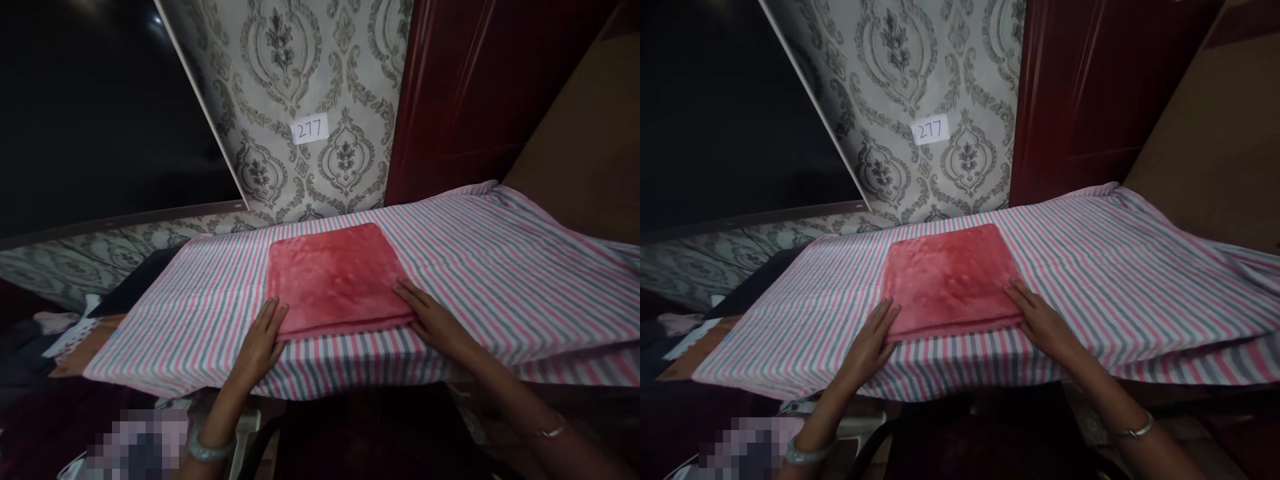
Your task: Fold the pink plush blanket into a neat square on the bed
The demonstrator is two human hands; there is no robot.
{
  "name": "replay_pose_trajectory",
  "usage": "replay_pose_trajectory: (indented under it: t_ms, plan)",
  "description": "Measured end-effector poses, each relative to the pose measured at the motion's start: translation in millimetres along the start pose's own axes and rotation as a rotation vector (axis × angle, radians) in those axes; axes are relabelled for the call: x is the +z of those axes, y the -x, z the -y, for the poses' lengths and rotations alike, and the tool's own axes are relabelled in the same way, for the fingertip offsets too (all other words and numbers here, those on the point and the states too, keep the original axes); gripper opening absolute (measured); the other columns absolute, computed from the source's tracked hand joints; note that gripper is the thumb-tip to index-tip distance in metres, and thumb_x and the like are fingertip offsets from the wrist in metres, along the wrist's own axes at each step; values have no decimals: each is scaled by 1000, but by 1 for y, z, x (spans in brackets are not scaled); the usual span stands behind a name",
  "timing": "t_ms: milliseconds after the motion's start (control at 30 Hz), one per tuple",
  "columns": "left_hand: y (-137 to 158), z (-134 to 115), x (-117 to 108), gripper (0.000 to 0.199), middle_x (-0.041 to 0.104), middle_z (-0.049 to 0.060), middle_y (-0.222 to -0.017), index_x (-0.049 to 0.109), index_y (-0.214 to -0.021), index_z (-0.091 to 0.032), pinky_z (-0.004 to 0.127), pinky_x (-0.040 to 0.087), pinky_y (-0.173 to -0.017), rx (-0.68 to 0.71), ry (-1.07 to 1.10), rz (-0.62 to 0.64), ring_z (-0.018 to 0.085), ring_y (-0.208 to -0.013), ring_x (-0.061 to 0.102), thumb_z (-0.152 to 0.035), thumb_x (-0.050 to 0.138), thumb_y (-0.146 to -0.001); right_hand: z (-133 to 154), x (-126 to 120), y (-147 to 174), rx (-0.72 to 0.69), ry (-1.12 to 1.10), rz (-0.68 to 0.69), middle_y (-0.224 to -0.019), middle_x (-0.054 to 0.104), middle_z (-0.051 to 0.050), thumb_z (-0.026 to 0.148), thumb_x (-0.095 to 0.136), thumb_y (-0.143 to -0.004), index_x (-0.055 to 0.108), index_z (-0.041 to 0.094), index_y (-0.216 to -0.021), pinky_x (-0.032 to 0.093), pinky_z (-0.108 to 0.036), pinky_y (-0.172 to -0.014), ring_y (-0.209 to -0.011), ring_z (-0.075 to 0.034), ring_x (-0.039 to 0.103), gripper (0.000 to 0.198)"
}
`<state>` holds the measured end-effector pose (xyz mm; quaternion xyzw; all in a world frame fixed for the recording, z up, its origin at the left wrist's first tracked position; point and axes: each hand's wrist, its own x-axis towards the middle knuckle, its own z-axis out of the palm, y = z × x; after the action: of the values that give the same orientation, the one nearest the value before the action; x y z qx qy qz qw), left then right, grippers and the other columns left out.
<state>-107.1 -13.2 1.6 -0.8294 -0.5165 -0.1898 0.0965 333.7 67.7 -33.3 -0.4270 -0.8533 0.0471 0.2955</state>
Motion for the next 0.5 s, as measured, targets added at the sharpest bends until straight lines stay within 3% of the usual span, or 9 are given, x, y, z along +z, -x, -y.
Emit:
replay_pose_trajectory:
  t_ms: [167,267,333,500]
  plan:
    - [-9,8,-5,66,57,19,-140,53,-140,-14,47,48,-110,-50,11,-75,30,-133,55,-2,50,-74,3,1,-11,-9,75,-99,-153,51,-11,10,48,-82,39,28,-156,50,-47,-109,-134,-28,56,76]
    - [-33,14,-26,55,67,14,-121,61,-125,-18,46,52,-103,-89,110,-162,29,-117,63,-9,52,-72,7,-21,-37,-5,66,-166,-132,67,-10,14,48,-82,55,25,-142,55,-44,-99,-119,-28,66,61]
    - [-57,17,-55,44,70,11,-112,63,-116,-19,43,54,-97,-133,209,-265,27,-107,66,-16,53,-74,14,-50,-63,4,45,-248,-122,71,-10,16,49,-80,61,23,-132,55,-44,-97,-113,-29,67,54]
    - [-128,17,-154,32,71,2,-96,66,-101,-20,31,54,-84,-314,430,-556,20,-91,65,-31,60,-71,49,-149,-132,81,-62,-495,-112,73,-7,25,57,-73,66,25,-116,52,-47,-96,-105,-30,66,43]
